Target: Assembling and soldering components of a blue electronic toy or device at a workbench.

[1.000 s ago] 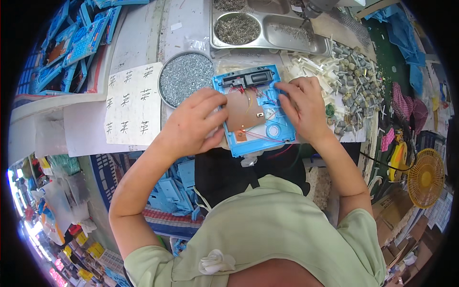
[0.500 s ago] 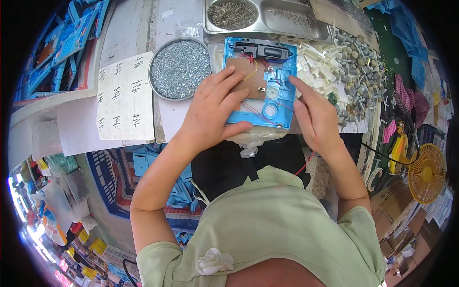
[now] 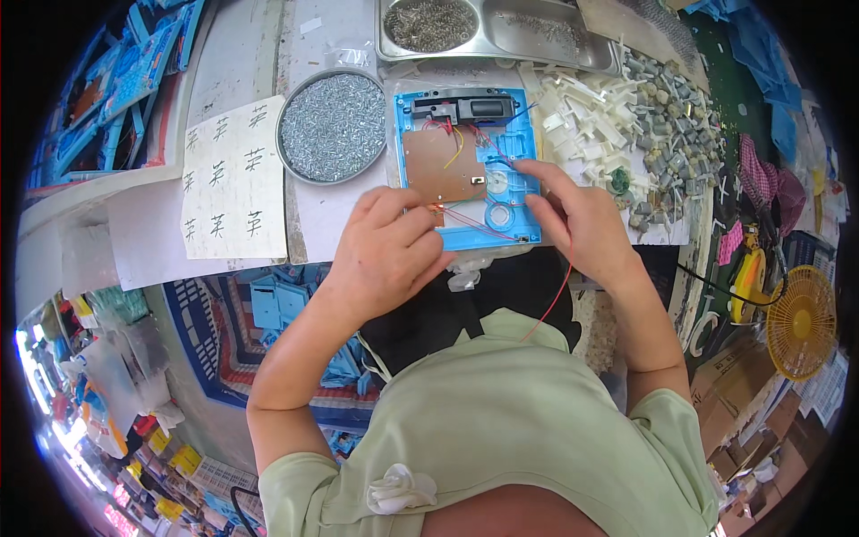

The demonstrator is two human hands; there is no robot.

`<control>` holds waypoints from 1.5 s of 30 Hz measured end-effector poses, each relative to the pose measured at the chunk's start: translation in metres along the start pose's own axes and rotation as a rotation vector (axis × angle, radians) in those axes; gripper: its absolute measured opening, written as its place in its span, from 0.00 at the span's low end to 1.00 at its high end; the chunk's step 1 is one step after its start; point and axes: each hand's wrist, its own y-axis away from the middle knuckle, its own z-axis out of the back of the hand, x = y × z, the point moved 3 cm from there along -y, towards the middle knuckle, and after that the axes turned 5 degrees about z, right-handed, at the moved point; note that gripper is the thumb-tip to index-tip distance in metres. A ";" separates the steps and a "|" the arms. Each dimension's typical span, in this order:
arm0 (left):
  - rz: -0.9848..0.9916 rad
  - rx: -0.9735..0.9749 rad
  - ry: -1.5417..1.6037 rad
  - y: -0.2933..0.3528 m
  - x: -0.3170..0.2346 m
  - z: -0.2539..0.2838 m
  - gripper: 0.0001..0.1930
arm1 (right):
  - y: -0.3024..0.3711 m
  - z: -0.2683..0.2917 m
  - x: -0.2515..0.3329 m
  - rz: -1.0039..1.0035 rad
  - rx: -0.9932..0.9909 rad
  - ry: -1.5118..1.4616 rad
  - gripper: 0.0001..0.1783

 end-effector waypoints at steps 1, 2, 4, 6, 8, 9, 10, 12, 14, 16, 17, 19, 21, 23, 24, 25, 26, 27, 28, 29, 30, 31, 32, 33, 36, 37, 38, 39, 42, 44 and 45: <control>-0.009 0.012 0.016 -0.001 -0.001 -0.001 0.16 | -0.002 0.005 0.002 -0.002 0.035 0.011 0.24; 0.016 0.032 0.028 -0.002 -0.001 -0.001 0.16 | -0.002 0.011 0.003 -0.036 0.046 -0.015 0.23; 0.063 0.075 0.052 -0.008 -0.003 0.002 0.16 | -0.001 0.019 0.006 -0.105 0.066 -0.069 0.21; 0.133 -0.011 0.093 -0.018 -0.013 0.000 0.17 | 0.015 0.018 0.021 0.084 -0.034 -0.013 0.21; 0.108 -0.028 0.116 -0.024 -0.026 -0.011 0.19 | 0.034 0.008 0.040 0.365 -0.042 0.003 0.24; 0.048 -0.006 0.111 -0.024 -0.032 -0.019 0.19 | 0.037 0.004 0.053 0.470 0.103 -0.105 0.23; -0.012 0.016 0.106 -0.020 -0.036 -0.026 0.20 | 0.039 0.005 0.065 0.573 0.250 -0.214 0.23; -0.107 -0.017 0.123 -0.013 -0.036 -0.031 0.17 | 0.026 0.021 0.053 0.352 0.366 -0.534 0.22; -0.152 0.011 0.137 -0.009 -0.033 -0.029 0.16 | 0.016 0.031 0.033 0.094 0.210 -0.521 0.14; -0.126 -0.038 0.193 -0.008 -0.033 -0.025 0.16 | 0.005 0.022 0.020 0.173 -0.158 -0.167 0.07; -0.107 -0.069 0.211 -0.004 -0.031 -0.026 0.16 | 0.005 0.019 0.028 0.327 -0.079 -0.132 0.05; -0.036 -0.135 0.264 -0.003 -0.027 -0.025 0.17 | 0.018 0.014 0.050 0.632 0.080 -0.061 0.03; 0.075 -0.204 0.334 -0.006 -0.028 -0.029 0.17 | 0.035 0.007 0.080 0.685 0.395 -0.210 0.05; 0.002 -0.082 0.220 -0.016 -0.034 -0.027 0.16 | 0.048 -0.002 0.101 0.701 0.736 -0.178 0.09; -0.034 -0.022 0.163 -0.018 -0.036 -0.026 0.15 | 0.047 0.007 0.101 0.699 0.791 -0.213 0.09; -0.066 -0.017 0.154 -0.016 -0.036 -0.027 0.15 | 0.044 0.020 0.096 0.696 0.847 -0.248 0.10; -0.109 -0.013 0.157 -0.014 -0.035 -0.029 0.15 | 0.034 0.030 0.096 0.572 0.743 -0.238 0.12; -0.151 -0.006 0.150 -0.013 -0.035 -0.030 0.16 | 0.026 0.040 0.092 0.454 0.636 -0.243 0.13; -0.151 -0.008 0.135 -0.010 -0.035 -0.028 0.14 | 0.010 0.037 0.082 0.411 0.415 -0.153 0.16; -0.161 -0.009 0.124 -0.007 -0.035 -0.025 0.13 | -0.002 0.038 0.072 0.333 0.198 -0.067 0.19; -0.164 -0.009 0.106 -0.003 -0.035 -0.021 0.12 | -0.013 0.020 0.055 0.437 0.024 0.065 0.22; -0.127 -0.040 0.094 0.004 -0.030 -0.017 0.11 | -0.013 0.007 0.051 0.492 0.010 0.102 0.22; -0.084 -0.070 0.078 0.015 -0.025 -0.015 0.09 | -0.013 -0.005 0.047 0.552 -0.002 0.135 0.21; -0.039 -0.101 0.064 0.024 -0.019 -0.012 0.08 | -0.013 -0.015 0.047 0.612 -0.010 0.167 0.21; 0.244 -0.209 -0.019 0.039 0.006 -0.002 0.05 | -0.018 -0.039 0.061 0.572 -0.139 0.198 0.17; 0.260 -0.158 -0.015 0.043 0.008 -0.002 0.05 | -0.019 -0.048 0.065 0.570 -0.158 0.205 0.17; 0.281 -0.113 -0.015 0.049 0.009 -0.002 0.06 | -0.021 -0.056 0.068 0.576 -0.172 0.210 0.17; 0.302 -0.067 -0.014 0.054 0.010 -0.003 0.07 | -0.022 -0.060 0.070 0.581 -0.188 0.217 0.17; 0.250 0.128 0.020 0.065 -0.015 -0.017 0.08 | -0.021 -0.061 0.076 0.597 -0.179 0.232 0.16; 0.299 0.181 0.124 0.074 -0.024 -0.028 0.09 | -0.021 -0.063 0.077 0.551 -0.123 0.240 0.16; 0.288 0.208 0.153 0.075 -0.026 -0.030 0.09 | -0.021 -0.064 0.078 0.525 -0.097 0.247 0.16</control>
